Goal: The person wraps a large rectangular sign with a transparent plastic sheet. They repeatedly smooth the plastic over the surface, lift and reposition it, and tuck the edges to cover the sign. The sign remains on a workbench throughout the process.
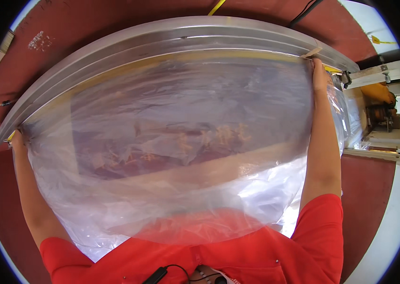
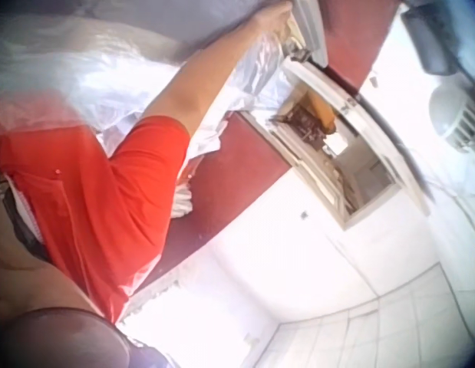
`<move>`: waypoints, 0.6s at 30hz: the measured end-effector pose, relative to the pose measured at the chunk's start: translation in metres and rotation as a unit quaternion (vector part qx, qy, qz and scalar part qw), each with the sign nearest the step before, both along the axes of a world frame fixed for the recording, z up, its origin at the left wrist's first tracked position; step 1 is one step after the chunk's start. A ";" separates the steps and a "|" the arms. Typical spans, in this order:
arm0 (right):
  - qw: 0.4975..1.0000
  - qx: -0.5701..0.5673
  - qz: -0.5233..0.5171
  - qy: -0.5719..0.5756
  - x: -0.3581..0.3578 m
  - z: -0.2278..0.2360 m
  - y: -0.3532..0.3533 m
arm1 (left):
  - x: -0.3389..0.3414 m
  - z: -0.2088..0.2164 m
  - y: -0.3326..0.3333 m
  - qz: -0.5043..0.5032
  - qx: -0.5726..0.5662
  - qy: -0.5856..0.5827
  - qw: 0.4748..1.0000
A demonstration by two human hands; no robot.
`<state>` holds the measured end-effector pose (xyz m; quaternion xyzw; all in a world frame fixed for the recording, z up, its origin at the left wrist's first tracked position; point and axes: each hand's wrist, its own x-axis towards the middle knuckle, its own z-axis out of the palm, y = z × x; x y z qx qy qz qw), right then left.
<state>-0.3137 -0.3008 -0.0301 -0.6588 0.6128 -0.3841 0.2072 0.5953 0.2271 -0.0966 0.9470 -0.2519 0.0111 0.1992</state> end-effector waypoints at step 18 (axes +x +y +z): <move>0.922 0.145 0.280 -0.225 0.098 0.015 0.127 | -0.201 0.116 -0.035 -0.151 0.279 -0.130 0.939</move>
